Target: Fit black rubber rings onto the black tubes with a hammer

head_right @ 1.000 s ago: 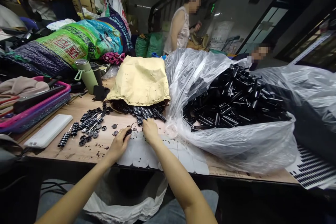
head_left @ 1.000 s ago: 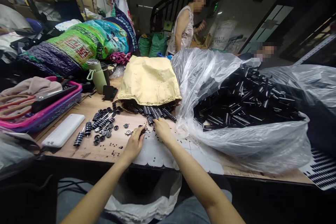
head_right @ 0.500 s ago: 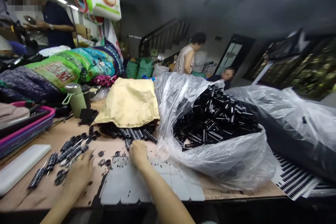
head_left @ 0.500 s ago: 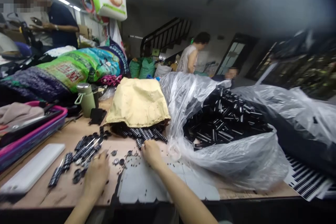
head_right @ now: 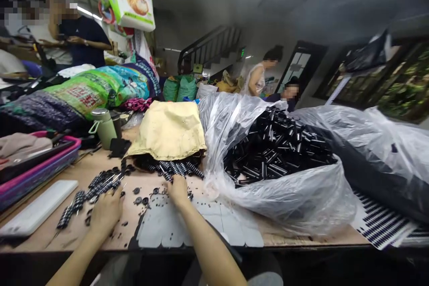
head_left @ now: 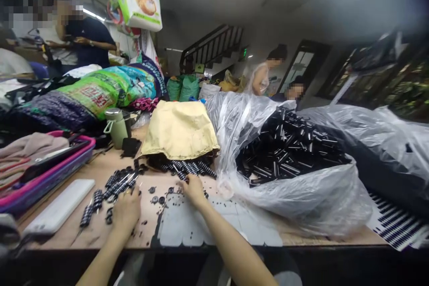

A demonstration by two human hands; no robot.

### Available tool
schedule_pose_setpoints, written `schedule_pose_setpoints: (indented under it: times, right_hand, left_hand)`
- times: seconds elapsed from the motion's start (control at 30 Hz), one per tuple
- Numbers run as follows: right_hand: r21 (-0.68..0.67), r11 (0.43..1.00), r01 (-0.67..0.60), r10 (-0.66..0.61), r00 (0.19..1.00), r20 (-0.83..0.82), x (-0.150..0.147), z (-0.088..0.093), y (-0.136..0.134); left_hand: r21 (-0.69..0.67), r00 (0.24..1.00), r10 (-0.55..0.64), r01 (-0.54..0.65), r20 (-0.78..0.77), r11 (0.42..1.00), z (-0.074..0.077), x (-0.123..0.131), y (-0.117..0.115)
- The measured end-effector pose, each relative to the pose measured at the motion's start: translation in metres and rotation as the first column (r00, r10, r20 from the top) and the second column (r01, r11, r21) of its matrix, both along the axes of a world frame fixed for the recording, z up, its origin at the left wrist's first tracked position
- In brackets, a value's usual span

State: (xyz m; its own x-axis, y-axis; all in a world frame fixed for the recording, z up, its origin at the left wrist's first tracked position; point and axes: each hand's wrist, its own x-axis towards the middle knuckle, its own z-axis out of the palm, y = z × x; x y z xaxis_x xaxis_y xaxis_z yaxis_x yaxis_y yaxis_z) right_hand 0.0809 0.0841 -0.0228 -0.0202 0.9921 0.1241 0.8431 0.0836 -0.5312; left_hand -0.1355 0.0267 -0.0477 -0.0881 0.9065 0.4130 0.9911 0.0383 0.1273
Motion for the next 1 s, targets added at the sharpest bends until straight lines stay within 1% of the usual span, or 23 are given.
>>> schedule_pose_setpoints:
  times: [0.07, 0.1, 0.13, 0.17, 0.2, 0.27, 0.3, 0.33, 0.37, 0.4, 0.47, 0.53, 0.6, 0.63, 0.7, 0.73, 0.77, 0.8, 0.83, 0.87, 0.93, 0.97, 1.0]
  right_hand:
    - [-0.003, 0.999, -0.043, 0.042, 0.995, -0.085, 0.001, 0.001, -0.006]
    - [-0.003, 0.998, -0.068, 0.067, 0.99, -0.126, 0.0, 0.002, -0.011]
    - [-0.003, 0.996, -0.095, 0.093, 0.982, -0.162, -0.003, 0.003, -0.017]
    - [-0.001, 0.992, -0.122, 0.12, 0.974, -0.194, -0.008, 0.004, -0.025]
    - [0.001, 0.989, -0.15, 0.147, 0.964, -0.221, -0.013, 0.005, -0.033]
    - [0.003, 0.978, -0.21, 0.204, 0.944, -0.258, -0.023, 0.006, -0.05]
    - [0.004, 0.97, -0.244, 0.235, 0.932, -0.274, -0.026, 0.006, -0.058]
    - [0.002, 0.961, -0.275, 0.265, 0.924, -0.276, -0.028, 0.006, -0.063]
    - [-0.002, 0.955, -0.298, 0.286, 0.921, -0.264, -0.029, 0.007, -0.065]
    - [-0.009, 0.952, -0.306, 0.295, 0.925, -0.24, -0.028, 0.008, -0.064]
    - [-0.025, 0.962, -0.273, 0.265, 0.949, -0.171, -0.023, 0.011, -0.052]
    - [-0.033, 0.979, -0.201, 0.196, 0.975, -0.105, -0.021, 0.014, -0.03]
    - [-0.04, 0.989, -0.141, 0.138, 0.988, -0.065, -0.025, 0.018, -0.005]
    - [-0.048, 0.992, -0.12, 0.118, 0.992, -0.046, -0.029, 0.019, 0.006]
    - [-0.077, 0.993, -0.093, 0.091, 0.996, -0.022, -0.038, 0.024, 0.022]
    - [-0.101, 0.991, -0.084, 0.082, 0.996, -0.018, -0.042, 0.025, 0.026]
    - [-0.126, 0.989, -0.079, 0.077, 0.997, -0.018, -0.044, 0.027, 0.027]
    - [-0.151, 0.985, -0.08, 0.077, 0.997, -0.024, -0.044, 0.028, 0.025]
    - [-0.175, 0.98, -0.091, 0.086, 0.996, -0.035, -0.042, 0.028, 0.019]
    - [-0.198, 0.973, -0.116, 0.108, 0.993, -0.053, -0.037, 0.029, 0.011]
    - [-0.239, 0.951, -0.197, 0.177, 0.979, -0.101, -0.023, 0.029, -0.01]
    - [-0.257, 0.932, -0.256, 0.227, 0.964, -0.136, -0.014, 0.031, -0.02]
    - [-0.263, 0.912, -0.315, 0.277, 0.945, -0.174, -0.002, 0.033, -0.029]
  left_hand:
    - [0.018, 0.998, 0.041, -0.042, 0.051, 0.999, 0.007, 0.006, -0.001]
    - [0.051, 0.993, 0.037, -0.043, 0.108, 0.998, 0.01, 0.011, -0.002]
    - [0.087, 0.982, 0.009, -0.026, 0.19, 0.996, 0.012, 0.018, -0.002]
    - [0.109, 0.954, -0.048, 0.016, 0.295, 0.994, 0.014, 0.026, -0.003]
    - [0.113, 0.904, -0.114, 0.073, 0.412, 0.991, 0.015, 0.034, -0.003]
    - [0.082, 0.765, -0.199, 0.19, 0.613, 0.978, 0.017, 0.051, -0.005]
    - [0.062, 0.714, -0.205, 0.221, 0.67, 0.973, 0.017, 0.058, -0.006]
    - [0.045, 0.698, -0.193, 0.225, 0.69, 0.973, 0.017, 0.061, -0.006]
    - [0.033, 0.72, -0.171, 0.202, 0.673, 0.979, 0.016, 0.062, -0.007]
    - [0.019, 0.768, -0.142, 0.167, 0.624, 0.986, 0.015, 0.06, -0.008]
    - [-0.033, 0.888, -0.069, 0.094, 0.455, 0.995, 0.012, 0.051, -0.009]
    - [-0.094, 0.969, -0.007, 0.031, 0.245, 0.995, 0.008, 0.04, -0.011]
    - [-0.126, 0.996, 0.043, -0.033, 0.072, 0.991, 0.005, 0.033, -0.012]
    - [-0.128, 0.998, 0.067, -0.064, 0.016, 0.99, 0.004, 0.031, -0.012]
    - [-0.111, 0.993, 0.11, -0.113, -0.036, 0.987, 0.005, 0.03, -0.012]
    - [-0.087, 0.993, 0.111, -0.114, -0.037, 0.99, 0.007, 0.031, -0.012]
    - [-0.05, 0.996, 0.086, -0.088, -0.033, 0.995, 0.009, 0.032, -0.012]
    - [-0.002, 0.999, 0.029, -0.029, -0.032, 1.0, 0.012, 0.033, -0.012]
    - [0.051, 0.998, -0.057, 0.059, -0.041, 0.997, 0.015, 0.035, -0.012]
    - [0.1, 0.985, -0.163, 0.168, -0.059, 0.981, 0.018, 0.037, -0.011]
    - [0.163, 0.919, -0.383, 0.394, -0.097, 0.905, 0.02, 0.044, -0.008]
    - [0.177, 0.875, -0.475, 0.485, -0.096, 0.857, 0.02, 0.049, -0.007]
    - [0.184, 0.833, -0.549, 0.551, -0.071, 0.814, 0.018, 0.055, -0.005]
